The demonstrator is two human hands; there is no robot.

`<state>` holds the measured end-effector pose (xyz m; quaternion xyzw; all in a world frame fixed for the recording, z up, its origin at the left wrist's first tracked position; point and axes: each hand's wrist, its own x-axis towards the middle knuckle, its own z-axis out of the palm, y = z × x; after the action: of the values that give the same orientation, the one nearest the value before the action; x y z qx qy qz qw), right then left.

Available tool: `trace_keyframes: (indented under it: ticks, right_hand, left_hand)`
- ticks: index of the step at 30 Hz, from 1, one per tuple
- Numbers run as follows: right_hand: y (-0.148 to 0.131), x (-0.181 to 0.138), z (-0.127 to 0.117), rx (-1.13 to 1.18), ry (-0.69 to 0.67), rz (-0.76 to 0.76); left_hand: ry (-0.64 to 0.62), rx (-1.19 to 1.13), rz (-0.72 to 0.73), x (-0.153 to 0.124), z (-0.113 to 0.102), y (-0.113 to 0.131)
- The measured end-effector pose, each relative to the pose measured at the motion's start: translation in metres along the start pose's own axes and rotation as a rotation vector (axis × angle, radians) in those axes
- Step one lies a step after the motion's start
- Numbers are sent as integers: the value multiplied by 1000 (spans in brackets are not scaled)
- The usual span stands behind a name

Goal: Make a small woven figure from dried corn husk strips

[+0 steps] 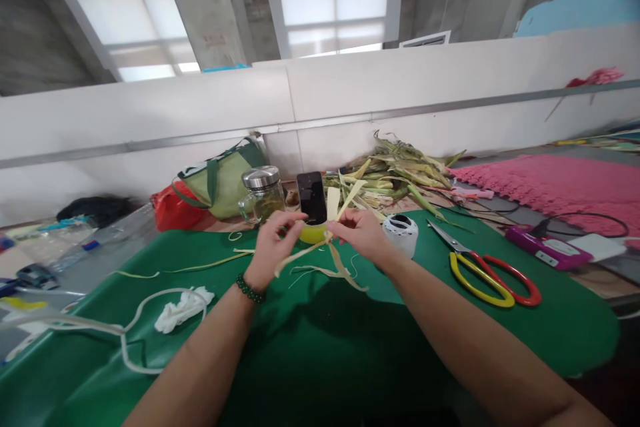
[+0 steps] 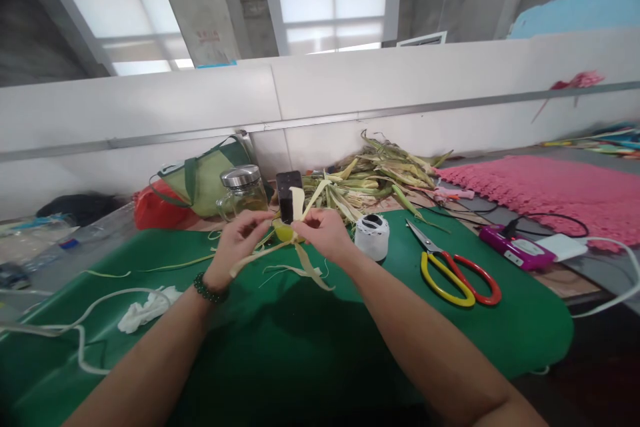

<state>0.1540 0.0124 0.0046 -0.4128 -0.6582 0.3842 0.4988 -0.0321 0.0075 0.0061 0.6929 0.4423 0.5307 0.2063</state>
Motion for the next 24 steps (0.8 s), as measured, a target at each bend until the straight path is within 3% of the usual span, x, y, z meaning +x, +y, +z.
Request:
trace_keyframes:
  ticks: [3,6,11,15,19,24]
  right_hand:
    - [2,-1,3,-52,-73,-57]
    - [5,-2,4,-52,-113,-103]
    - [5,-3,3,10,-170,-129]
    - [4,-4,3,-42,-198,-216]
    - [7,-3,5,-70,-50,-204]
    - [10,1,8,119,90,-148]
  left_hand:
    - [-468,-143,-154,-8,8,8]
    - [-621,-338,-358,-11,12,7]
    - [-642,-476,-514,-11,7,6]
    - [-623,-488,-542,-11,7,11]
    - [-507,-491,-549,-11,13,8]
    - [-376,-594,-660,-11,19,5]
